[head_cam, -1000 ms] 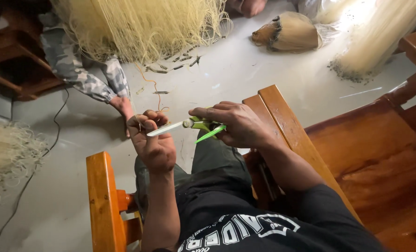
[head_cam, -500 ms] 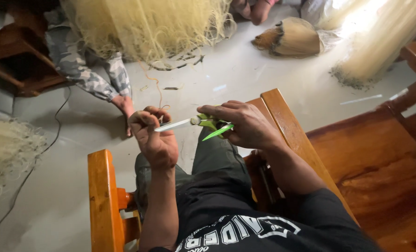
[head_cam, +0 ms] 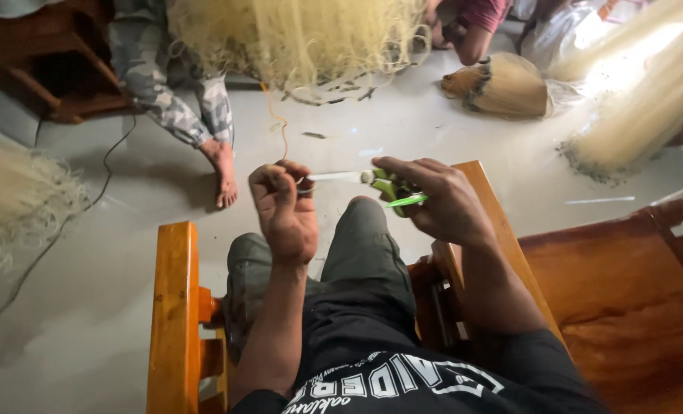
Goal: Repairing or assembling a fishing net using a shuttle and scissors
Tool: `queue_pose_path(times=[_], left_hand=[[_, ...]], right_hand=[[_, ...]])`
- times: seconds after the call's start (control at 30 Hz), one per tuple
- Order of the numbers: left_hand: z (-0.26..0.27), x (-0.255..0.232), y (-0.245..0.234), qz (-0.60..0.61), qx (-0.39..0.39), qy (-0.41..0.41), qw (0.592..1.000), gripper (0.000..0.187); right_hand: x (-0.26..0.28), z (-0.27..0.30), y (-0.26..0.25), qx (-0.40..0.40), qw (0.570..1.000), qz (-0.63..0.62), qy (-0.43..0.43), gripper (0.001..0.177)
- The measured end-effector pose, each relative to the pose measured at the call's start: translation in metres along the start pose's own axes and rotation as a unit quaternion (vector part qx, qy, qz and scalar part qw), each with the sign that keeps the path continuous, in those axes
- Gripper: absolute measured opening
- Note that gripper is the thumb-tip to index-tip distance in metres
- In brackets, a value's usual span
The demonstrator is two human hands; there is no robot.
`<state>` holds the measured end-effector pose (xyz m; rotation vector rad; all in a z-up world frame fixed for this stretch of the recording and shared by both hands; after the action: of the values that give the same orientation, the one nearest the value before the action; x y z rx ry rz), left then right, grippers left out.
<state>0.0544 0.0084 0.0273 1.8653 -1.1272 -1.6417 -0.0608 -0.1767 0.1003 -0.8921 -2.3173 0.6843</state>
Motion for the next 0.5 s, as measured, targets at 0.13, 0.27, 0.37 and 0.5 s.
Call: queue_pose_path(times=[0.13,0.27,0.37,0.5], left_hand=[[0.001,0.001,0.007,-0.004,0.036,0.013,0.999,0.014],[0.005,0.001,0.011,-0.027,0.05,0.012,0.998,0.013],[0.003,0.001,0.006,-0.027,0.051,0.016,0.998,0.013],[0.005,-0.004,0.006,-0.011,0.058,0.014,0.998,0.013]], right_hand=[[0.004,-0.006,-0.008,-0.019,1.0,0.011,0.021,0.051],[-0.002,-0.002,-0.011,-0.025,0.999,0.033,0.03,0.058],[-0.009,-0.004,-0.009,-0.006,0.998,0.054,0.01,0.06],[-0.015,-0.005,-0.001,0.021,0.998,0.058,0.002,0.08]])
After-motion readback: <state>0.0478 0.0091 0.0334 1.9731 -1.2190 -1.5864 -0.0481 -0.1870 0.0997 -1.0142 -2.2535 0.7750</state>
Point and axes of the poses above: each hand's wrist, its own z-axis away from the middle knuckle, its own y-axis out of the palm, x = y × z, the point moved 7 cm from there along -z, towards the middle knuckle, and after that the axes turned 14 degrees about -y, right-handed, at the moved point
